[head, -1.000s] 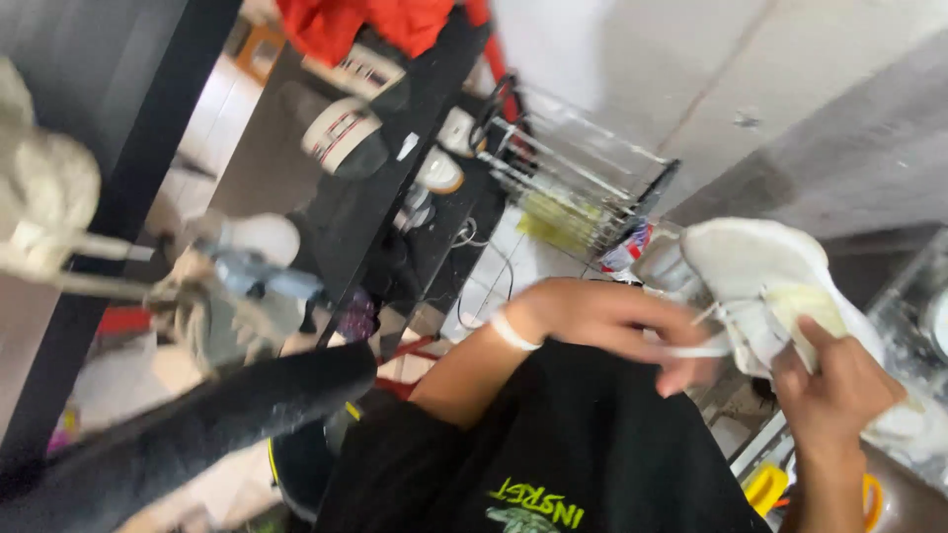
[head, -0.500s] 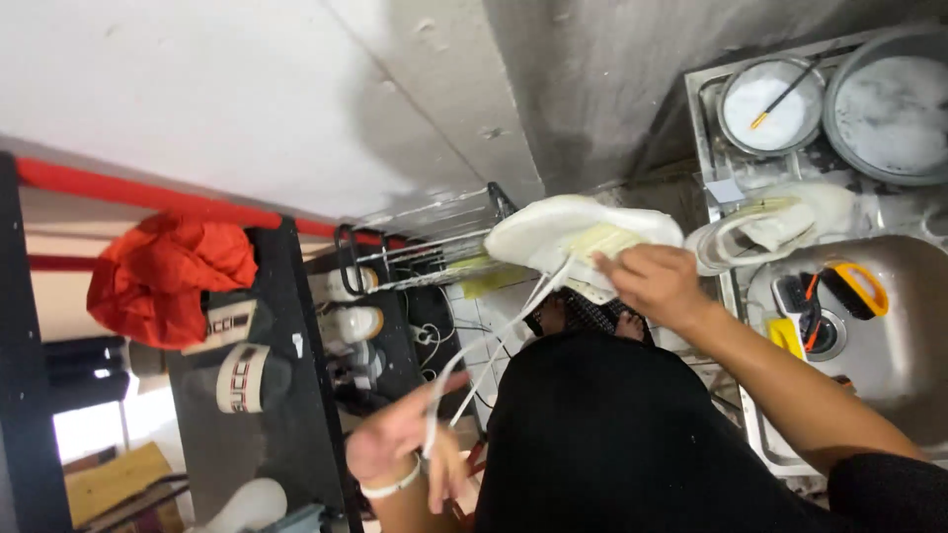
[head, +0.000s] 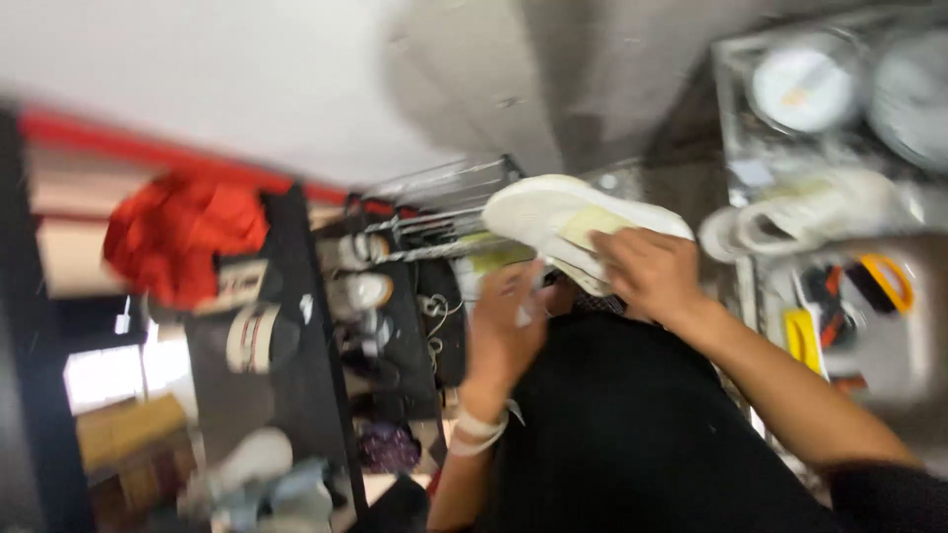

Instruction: The person cleans a white sneaker at a sink. They rinse the shoe under running water, then scrub the upper and sole with a brush, and rinse again. The shoe is handled one at a time and repeatedly turned to access different surfaces.

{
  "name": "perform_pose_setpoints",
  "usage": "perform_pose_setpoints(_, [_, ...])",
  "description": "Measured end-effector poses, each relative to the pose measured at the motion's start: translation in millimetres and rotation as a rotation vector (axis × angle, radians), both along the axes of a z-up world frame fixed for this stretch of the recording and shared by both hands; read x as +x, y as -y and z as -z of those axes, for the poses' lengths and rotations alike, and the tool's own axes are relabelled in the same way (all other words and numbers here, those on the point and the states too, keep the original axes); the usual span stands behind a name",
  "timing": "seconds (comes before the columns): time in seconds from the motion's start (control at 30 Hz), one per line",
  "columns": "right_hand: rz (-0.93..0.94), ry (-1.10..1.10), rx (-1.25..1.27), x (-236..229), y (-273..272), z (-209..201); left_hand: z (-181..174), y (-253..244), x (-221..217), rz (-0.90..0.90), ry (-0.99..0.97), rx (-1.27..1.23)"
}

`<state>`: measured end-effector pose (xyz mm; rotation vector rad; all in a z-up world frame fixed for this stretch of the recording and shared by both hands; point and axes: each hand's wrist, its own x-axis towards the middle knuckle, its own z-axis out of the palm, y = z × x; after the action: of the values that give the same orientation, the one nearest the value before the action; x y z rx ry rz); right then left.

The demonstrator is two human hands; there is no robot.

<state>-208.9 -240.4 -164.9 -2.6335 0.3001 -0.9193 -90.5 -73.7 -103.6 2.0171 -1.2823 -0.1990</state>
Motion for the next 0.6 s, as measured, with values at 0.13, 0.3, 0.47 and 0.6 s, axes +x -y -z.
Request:
perform_pose_setpoints(0.13, [-0.113,0.011,0.097,-1.6,-12.7,-6.0,22.0,14.2,-16.6,-0.143,0.268,0.049])
perform_pose_setpoints(0.3, [0.072,-0.138,-0.096,-29.2,6.2,47.4,16.6,15.0,-10.7,-0.136,-0.254,-0.173])
perform_pose_setpoints(0.47, [0.037,-0.051,-0.138,-51.4,51.9,46.9,-27.0,-24.4,21.0,-0.009,-0.403,0.19])
perform_pose_setpoints(0.6, [0.042,-0.028,-0.132,-52.0,62.4,47.5,-42.0,-37.5,20.0,-0.223,0.119,0.051])
